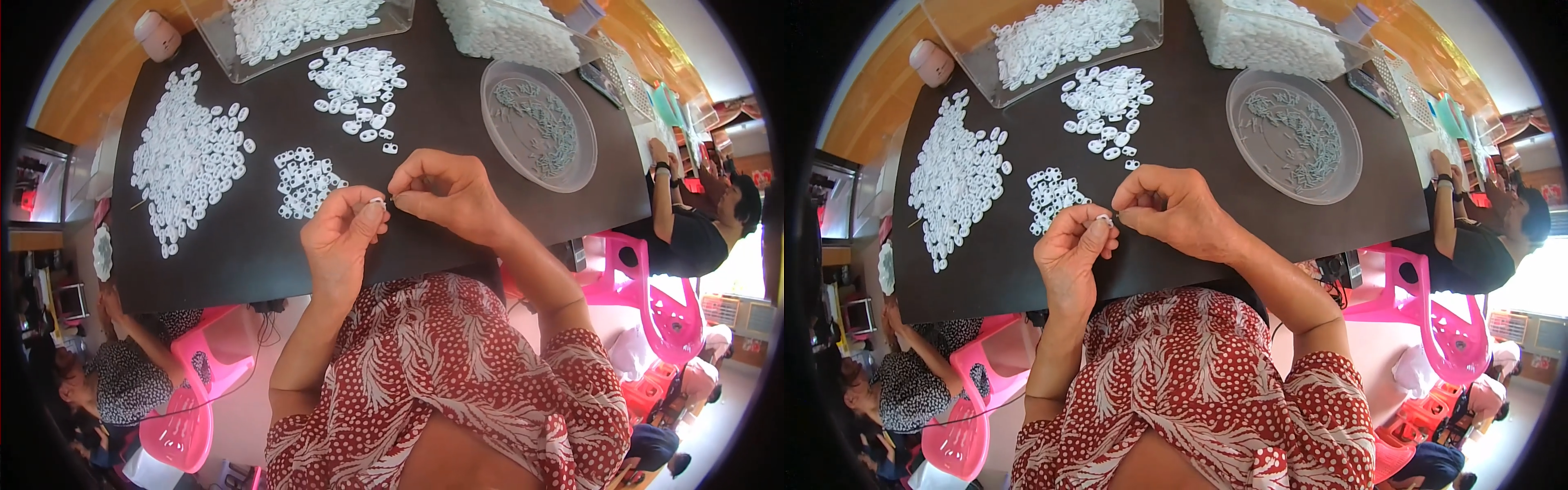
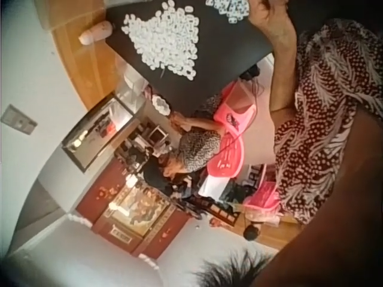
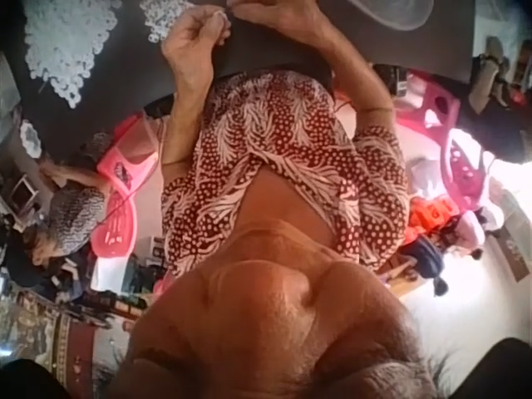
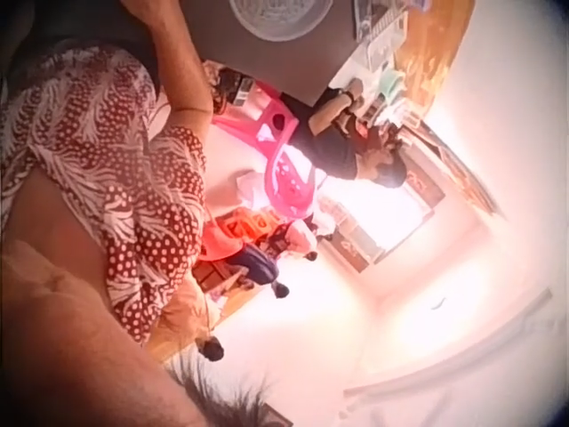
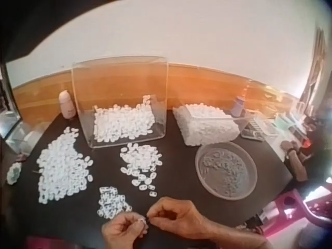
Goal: The person assembles small white plastic components by hand, inserting grey circular parts into them.
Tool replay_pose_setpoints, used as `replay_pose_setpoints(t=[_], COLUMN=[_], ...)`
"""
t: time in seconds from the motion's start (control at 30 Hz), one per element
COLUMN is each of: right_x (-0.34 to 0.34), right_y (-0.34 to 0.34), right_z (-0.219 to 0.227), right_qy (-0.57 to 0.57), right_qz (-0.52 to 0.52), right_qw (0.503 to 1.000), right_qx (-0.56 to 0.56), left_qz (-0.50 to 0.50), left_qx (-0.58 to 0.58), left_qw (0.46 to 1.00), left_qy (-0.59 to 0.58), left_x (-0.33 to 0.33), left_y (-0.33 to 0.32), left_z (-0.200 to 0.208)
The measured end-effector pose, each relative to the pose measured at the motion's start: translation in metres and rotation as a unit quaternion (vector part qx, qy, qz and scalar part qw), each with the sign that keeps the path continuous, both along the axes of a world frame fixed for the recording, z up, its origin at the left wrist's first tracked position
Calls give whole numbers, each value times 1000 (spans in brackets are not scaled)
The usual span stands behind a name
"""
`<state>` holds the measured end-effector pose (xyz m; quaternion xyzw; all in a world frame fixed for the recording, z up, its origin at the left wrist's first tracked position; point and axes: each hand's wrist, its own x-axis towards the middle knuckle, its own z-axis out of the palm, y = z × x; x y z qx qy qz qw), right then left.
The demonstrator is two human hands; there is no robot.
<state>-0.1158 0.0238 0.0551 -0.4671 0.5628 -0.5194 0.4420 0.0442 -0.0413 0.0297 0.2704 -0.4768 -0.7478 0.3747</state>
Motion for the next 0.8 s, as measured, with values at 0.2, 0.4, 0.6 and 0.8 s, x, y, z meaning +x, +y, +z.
replay_pose_setpoints(t=[0.2,0.4,0.6,0.8], right_x=[9,10,10,12], right_y=[-1,-2,-2,-3], right_z=[-3,-3,-3,-7], right_qy=[-5,8,19,18], right_qz=[-25,-23,-24,-17], right_qw=[1000,1000,999,1000], right_qx=[-16,-15,-10,-13], left_qz=[-7,-8,-8,-4], left_qx=[0,-11,-17,-28], left_qw=[1000,1000,1000,999], left_qy=[6,2,-7,-18], left_x=[3,4,5,5], left_y=[2,2,1,1], left_z=[-3,-4,-4,-5])
